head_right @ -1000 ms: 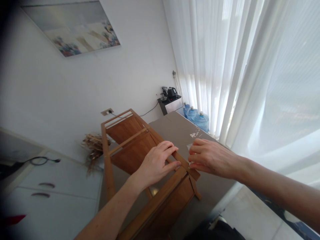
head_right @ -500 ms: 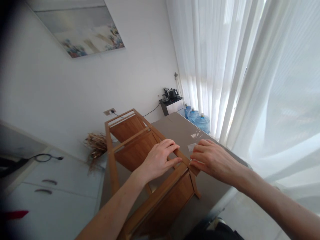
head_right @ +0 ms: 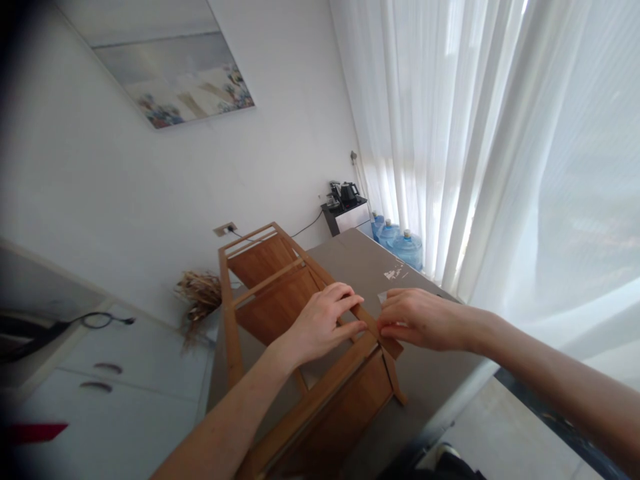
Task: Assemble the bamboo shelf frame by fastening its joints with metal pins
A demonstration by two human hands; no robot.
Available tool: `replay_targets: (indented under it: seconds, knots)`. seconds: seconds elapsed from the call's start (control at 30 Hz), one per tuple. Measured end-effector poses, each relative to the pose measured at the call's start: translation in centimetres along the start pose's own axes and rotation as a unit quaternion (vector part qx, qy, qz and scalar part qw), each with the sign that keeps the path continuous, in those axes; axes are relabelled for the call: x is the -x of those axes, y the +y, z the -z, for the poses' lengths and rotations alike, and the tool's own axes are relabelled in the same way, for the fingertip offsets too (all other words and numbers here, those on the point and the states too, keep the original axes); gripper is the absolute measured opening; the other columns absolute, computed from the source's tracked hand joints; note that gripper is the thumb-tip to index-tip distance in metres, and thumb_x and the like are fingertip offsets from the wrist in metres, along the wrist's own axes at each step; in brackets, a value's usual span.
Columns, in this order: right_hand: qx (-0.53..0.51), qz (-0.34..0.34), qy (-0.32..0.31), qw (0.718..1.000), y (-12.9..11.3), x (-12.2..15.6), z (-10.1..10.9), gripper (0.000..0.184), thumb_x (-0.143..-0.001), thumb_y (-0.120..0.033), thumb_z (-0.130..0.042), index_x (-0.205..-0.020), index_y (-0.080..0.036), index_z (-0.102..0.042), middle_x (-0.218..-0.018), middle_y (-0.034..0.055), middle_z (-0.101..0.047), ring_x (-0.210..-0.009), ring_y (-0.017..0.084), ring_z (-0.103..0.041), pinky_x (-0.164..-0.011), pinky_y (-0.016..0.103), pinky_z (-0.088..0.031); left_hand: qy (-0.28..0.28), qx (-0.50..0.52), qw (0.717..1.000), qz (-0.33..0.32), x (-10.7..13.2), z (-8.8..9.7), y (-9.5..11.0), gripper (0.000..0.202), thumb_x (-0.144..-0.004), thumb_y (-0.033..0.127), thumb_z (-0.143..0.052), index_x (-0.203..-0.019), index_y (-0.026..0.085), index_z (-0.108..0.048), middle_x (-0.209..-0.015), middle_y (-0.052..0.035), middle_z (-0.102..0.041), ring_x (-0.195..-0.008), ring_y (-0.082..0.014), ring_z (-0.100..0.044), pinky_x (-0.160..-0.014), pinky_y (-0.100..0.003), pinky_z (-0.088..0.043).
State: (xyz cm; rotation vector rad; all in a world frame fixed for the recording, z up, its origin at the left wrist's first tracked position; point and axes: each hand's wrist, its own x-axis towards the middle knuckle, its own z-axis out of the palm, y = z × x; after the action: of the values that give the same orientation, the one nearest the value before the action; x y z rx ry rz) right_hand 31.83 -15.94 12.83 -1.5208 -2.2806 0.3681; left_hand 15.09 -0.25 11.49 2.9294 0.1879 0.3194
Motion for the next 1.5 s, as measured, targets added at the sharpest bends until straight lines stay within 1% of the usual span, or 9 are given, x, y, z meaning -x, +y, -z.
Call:
replay_targets:
  seconds: [0.3, 0.47, 0.57, 0.77, 0.93, 1.1, 1.2, 1.33, 1.5]
  knots:
    - [-0.097, -0.108, 0.153, 0.977, 1.0, 0.8, 1.7, 0.025, -0.090, -0.038, -0.047, -0.088, -0.020, -0.064, -0.078, 0.0043, -0.061, -0.073, 0.016, -0.054, -0.068, 0.029, -0.042, -0.004, 0.012, 1.000, 0.004, -0.4, 0.1, -0.2, 0.043, -0.086, 0.053, -0.047, -0.115, 0.023, -0.056, -0.115, -0.0071, -0.053, -0.113, -0.0222, -0.045, -0.093, -0.038, -0.040]
    - [-0.343, -0.301, 0.334, 0.825, 2.1, 1.0, -6.5, 0.036, -0.090, -0.049, -0.040, -0.078, -0.019, -0.056, -0.075, 0.0030, -0.061, -0.075, 0.018, -0.057, -0.075, 0.031, -0.045, 0.047, -0.026, 0.993, 0.110, 0.2, 0.6, 2.8, 0.030, -0.081, 0.046, -0.053, -0.092, 0.019, -0.059, -0.099, -0.0075, -0.059, -0.096, -0.0232, -0.055, -0.082, -0.037, -0.044]
    - [-0.452, -0.325, 0.383, 0.737, 0.9, -0.5, -11.3, 0.034, -0.084, -0.054, -0.046, -0.082, -0.021, -0.054, -0.074, 0.0004, -0.058, -0.070, 0.018, -0.055, -0.067, 0.030, -0.046, -0.050, -0.021, 0.986, 0.158, 0.7, 0.3, 4.7, 0.032, -0.080, 0.051, -0.050, -0.075, 0.020, -0.057, -0.073, -0.0032, -0.062, -0.072, -0.0217, -0.060, -0.066, -0.033, -0.044]
    - [-0.465, -0.334, 0.495, 0.653, 0.0, -4.0, -12.8, 0.035, -0.084, -0.056, -0.042, -0.079, -0.022, -0.049, -0.067, -0.0003, -0.048, -0.061, 0.017, -0.047, -0.056, 0.028, -0.042, -0.100, -0.006, 0.976, 0.194, 0.4, -1.0, 4.9, 0.033, -0.085, 0.046, -0.042, -0.075, 0.019, -0.059, -0.068, -0.0042, -0.064, -0.067, -0.0211, -0.062, -0.059, -0.029, -0.040]
    - [-0.431, -0.308, 0.520, 0.670, 3.9, -6.3, -10.3, 0.031, -0.085, -0.051, -0.041, -0.079, -0.022, -0.049, -0.068, -0.0013, -0.047, -0.064, 0.015, -0.044, -0.060, 0.026, -0.040, -0.034, -0.032, 0.969, 0.242, -2.5, -1.2, 3.3, 0.039, -0.086, 0.050, -0.039, -0.079, 0.018, -0.060, -0.072, -0.0074, -0.065, -0.071, -0.0236, -0.063, -0.061, -0.031, -0.043]
    - [-0.434, -0.270, 0.464, 0.724, 5.8, -7.1, -9.3, 0.031, -0.085, -0.050, -0.041, -0.075, -0.022, -0.050, -0.071, -0.0013, -0.054, -0.070, 0.015, -0.050, -0.068, 0.026, -0.042, -0.077, 0.103, 0.968, 0.214, -3.0, 0.9, 1.2, 0.038, -0.086, 0.047, -0.042, -0.091, 0.016, -0.063, -0.080, -0.0070, -0.066, -0.073, -0.0195, -0.062, -0.065, -0.029, -0.046]
    - [-0.438, -0.276, 0.457, 0.723, 7.4, -5.7, -9.0, 0.033, -0.083, -0.053, -0.044, -0.076, -0.022, -0.052, -0.066, -0.0016, -0.054, -0.063, 0.015, -0.049, -0.062, 0.026, -0.041, -0.087, 0.195, 0.958, 0.193, 0.3, 3.8, -0.3, 0.041, -0.087, 0.046, -0.043, -0.115, 0.018, -0.056, -0.095, -0.0061, -0.066, -0.082, -0.0170, -0.061, -0.074, -0.029, -0.047]
    - [-0.427, -0.332, 0.476, 0.693, 9.8, -2.1, -7.8, 0.036, -0.076, -0.056, -0.054, -0.077, -0.020, -0.053, -0.057, -0.0034, -0.046, -0.051, 0.013, -0.041, -0.049, 0.026, -0.035, -0.092, 0.158, 0.975, 0.129, 7.1, 6.6, -1.7, 0.045, -0.077, 0.057, -0.056, -0.104, 0.021, -0.061, -0.108, -0.0063, -0.061, -0.099, -0.0202, -0.055, -0.089, -0.033, -0.042]
    - [-0.432, -0.319, 0.432, 0.724, 6.8, -0.2, -5.0, 0.035, -0.080, -0.053, -0.052, -0.080, -0.019, -0.056, -0.055, -0.0051, -0.039, -0.048, 0.011, -0.037, -0.046, 0.025, -0.034, -0.138, 0.060, 0.986, 0.074, 12.3, 4.9, -2.2, 0.053, -0.074, 0.070, -0.048, -0.080, 0.020, -0.062, -0.076, -0.0022, -0.063, -0.075, -0.0166, -0.055, -0.079, -0.032, -0.039]
